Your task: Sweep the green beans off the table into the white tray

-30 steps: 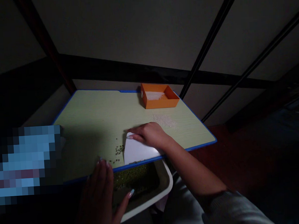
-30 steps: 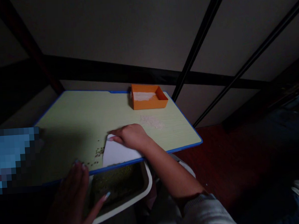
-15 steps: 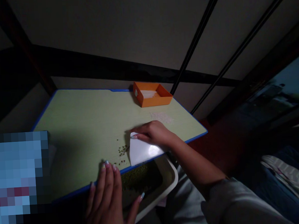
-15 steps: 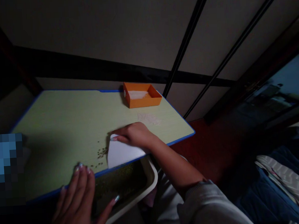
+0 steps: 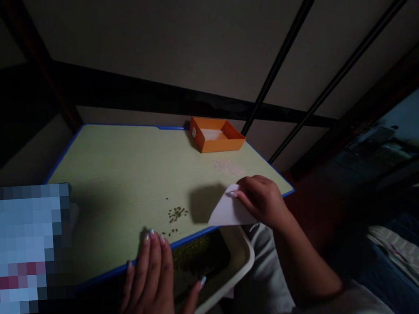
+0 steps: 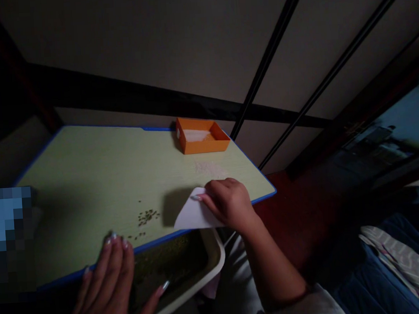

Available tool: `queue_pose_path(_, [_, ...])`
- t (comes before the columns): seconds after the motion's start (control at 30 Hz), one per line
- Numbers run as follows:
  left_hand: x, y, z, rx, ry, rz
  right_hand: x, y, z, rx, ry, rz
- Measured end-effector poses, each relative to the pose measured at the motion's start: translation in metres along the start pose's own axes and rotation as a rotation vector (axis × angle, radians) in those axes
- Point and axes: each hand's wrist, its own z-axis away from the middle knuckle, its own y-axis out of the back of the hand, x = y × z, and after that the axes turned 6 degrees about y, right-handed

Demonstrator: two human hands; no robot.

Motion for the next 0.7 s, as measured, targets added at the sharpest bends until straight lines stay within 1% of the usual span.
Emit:
queue_pose_path(0.13, [-0.001, -0.002, 0.002, 0.019, 0.005, 0.009, -0.012, 0.017, 0.020, 0.099, -0.045, 0.112])
queue_pose_path(0.23, [-0.001, -0.004, 0.003, 0.013, 0.022, 0.018, -0.030, 0.020, 0.029, 0.136, 0.010, 0.105])
queue_pose_path(0.3, [-0.001, -0.005, 0.002, 0.017, 0.029, 0.034, -0.044, 0.016, 0.031, 0.119, 0.078, 0.072])
queue_pose_path(0.37, [0.000, -0.005, 0.001, 0.028, 0.024, 0.057, -0.058, 0.011, 0.032, 0.095, 0.116, 0.054])
queue_pose_path(0.47, [0.000, -0.005, -0.001, 0.036, 0.022, 0.083, -0.074, 0.002, 0.032, 0.068, 0.121, 0.046])
queue_pose_path(0.57, [0.000, -0.008, 0.001, 0.044, 0.038, 0.085, -0.083, -0.006, 0.031, 0.049, 0.093, 0.053])
queue_pose_path(0.7, [-0.002, -0.014, 0.006, 0.056, 0.072, 0.107, -0.085, -0.010, 0.027, 0.028, 0.077, 0.066])
